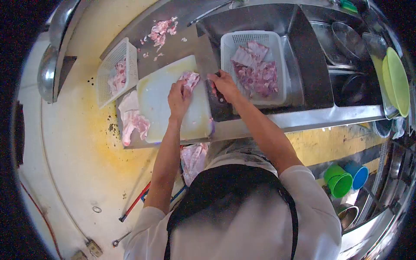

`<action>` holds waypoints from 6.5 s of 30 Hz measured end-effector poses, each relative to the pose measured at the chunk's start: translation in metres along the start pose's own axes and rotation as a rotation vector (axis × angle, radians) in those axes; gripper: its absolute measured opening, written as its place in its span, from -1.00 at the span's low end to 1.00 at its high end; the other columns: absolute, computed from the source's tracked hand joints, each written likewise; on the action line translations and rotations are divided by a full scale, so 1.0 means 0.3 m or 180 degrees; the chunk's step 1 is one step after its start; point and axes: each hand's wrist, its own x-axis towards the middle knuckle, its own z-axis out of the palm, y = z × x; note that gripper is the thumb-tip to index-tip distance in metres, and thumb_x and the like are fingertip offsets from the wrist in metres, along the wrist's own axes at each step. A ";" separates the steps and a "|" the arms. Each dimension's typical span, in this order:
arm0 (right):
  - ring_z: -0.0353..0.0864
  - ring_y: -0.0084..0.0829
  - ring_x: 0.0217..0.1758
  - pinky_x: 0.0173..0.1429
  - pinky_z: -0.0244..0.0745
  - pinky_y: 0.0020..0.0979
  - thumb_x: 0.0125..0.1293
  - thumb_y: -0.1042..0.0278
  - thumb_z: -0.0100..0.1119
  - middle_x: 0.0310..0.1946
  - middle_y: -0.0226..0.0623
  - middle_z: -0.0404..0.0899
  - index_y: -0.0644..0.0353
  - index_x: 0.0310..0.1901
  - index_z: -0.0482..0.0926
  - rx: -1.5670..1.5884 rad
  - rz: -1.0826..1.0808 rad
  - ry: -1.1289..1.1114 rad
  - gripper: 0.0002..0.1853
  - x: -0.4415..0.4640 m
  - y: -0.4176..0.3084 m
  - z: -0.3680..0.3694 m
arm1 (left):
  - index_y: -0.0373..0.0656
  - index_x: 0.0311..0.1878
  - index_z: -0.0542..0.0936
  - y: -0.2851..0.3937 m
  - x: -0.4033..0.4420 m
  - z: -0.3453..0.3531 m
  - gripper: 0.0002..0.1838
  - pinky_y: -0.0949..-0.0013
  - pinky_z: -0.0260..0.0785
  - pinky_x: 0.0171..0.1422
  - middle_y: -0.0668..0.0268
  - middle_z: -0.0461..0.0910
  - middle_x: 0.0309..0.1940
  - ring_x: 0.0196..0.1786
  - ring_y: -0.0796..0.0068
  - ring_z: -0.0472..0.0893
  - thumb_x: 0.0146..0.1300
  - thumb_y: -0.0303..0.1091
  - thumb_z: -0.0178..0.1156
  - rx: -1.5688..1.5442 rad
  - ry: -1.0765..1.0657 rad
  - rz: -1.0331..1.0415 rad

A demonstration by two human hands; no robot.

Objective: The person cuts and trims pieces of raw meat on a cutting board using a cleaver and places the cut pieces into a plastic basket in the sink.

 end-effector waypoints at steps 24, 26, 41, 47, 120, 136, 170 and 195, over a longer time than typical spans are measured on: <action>0.40 -0.57 -0.68 -0.58 0.32 -0.46 0.43 0.16 0.17 -0.61 -0.44 0.43 0.24 -0.06 0.45 -0.0845 0.0643 -0.0819 -0.70 -0.339 0.119 -0.072 | -0.07 -0.02 0.51 -0.057 0.009 0.008 -0.71 0.12 0.47 -0.07 0.13 0.61 -0.21 -0.18 0.09 0.63 0.19 -0.54 0.23 -0.0548 -0.0238 -0.0443; 0.40 -0.59 -0.67 -0.55 0.32 -0.46 0.41 0.16 0.18 -0.60 -0.45 0.41 0.24 -0.08 0.46 -0.0822 0.0866 -0.0888 -0.70 -0.414 0.115 -0.115 | -0.06 -0.03 0.51 -0.082 0.031 -0.014 -0.74 0.11 0.49 -0.09 0.15 0.65 -0.26 -0.21 0.08 0.66 0.22 -0.42 0.26 -0.0563 -0.0447 -0.0441; 0.42 -0.56 -0.66 -0.55 0.36 -0.41 0.40 0.25 0.17 -0.60 -0.42 0.45 0.28 -0.01 0.49 -0.0742 -0.0033 -0.0412 -0.72 -0.322 -0.001 -0.040 | -0.26 -0.18 0.51 -0.042 0.162 -0.054 -0.69 -0.05 0.48 -0.06 -0.06 0.67 -0.29 -0.16 -0.13 0.68 0.26 -0.16 0.14 0.0313 -0.0804 -0.0685; 0.43 -0.56 -0.68 -0.55 0.37 -0.42 0.39 0.27 0.19 -0.59 -0.42 0.44 0.28 -0.02 0.47 -0.0943 -0.0223 -0.0556 -0.73 -0.052 0.061 0.055 | -0.30 -0.19 0.46 0.020 0.095 -0.070 -0.77 0.02 0.47 -0.14 -0.06 0.66 -0.34 -0.29 -0.09 0.67 0.27 -0.29 0.08 -0.0286 -0.0615 -0.0934; 0.59 0.27 -0.11 -0.06 0.45 0.10 0.35 0.36 0.13 -0.28 0.22 0.58 0.38 0.09 0.30 -0.3020 -0.0303 -0.0632 -0.61 -0.643 0.247 0.423 | -0.28 -0.04 0.51 -0.324 -0.354 -0.470 -0.77 0.44 0.53 -0.48 0.23 0.62 -0.42 -0.51 0.49 0.63 0.24 -0.52 0.06 -0.3299 0.0621 -0.2501; 0.58 0.32 -0.13 -0.06 0.41 0.25 0.39 0.28 0.07 -0.22 0.28 0.58 0.30 0.09 0.30 -0.3538 -0.0172 -0.0529 -0.64 -0.588 0.346 0.452 | -0.27 -0.17 0.50 -0.284 -0.380 -0.494 -0.88 0.44 0.46 -0.53 0.25 0.59 -0.48 -0.57 0.48 0.60 0.23 -0.52 0.06 -0.3272 0.0647 -0.2447; 0.58 0.25 -0.11 -0.02 0.43 0.11 0.37 0.31 0.17 -0.24 0.18 0.62 0.25 0.06 0.38 -0.4762 0.0368 -0.1342 -0.67 -0.687 -0.160 0.285 | -0.37 0.03 0.52 -0.594 -0.335 -0.872 -0.63 0.40 0.47 -0.39 0.12 0.65 -0.38 -0.44 0.42 0.63 0.24 -0.33 0.26 -0.1642 0.1653 -0.2282; 0.70 0.00 -0.34 -0.28 0.55 -0.06 0.28 0.17 0.24 -0.35 -0.19 0.65 0.11 -0.12 0.52 -0.4821 -0.1341 -0.2680 -0.75 -0.842 -0.701 0.447 | -0.28 -0.35 0.64 -0.384 -0.135 -0.229 -0.75 0.32 0.46 -0.19 0.22 0.68 -0.40 -0.31 0.42 0.65 0.15 -0.25 0.35 -0.0898 -0.0870 -0.1058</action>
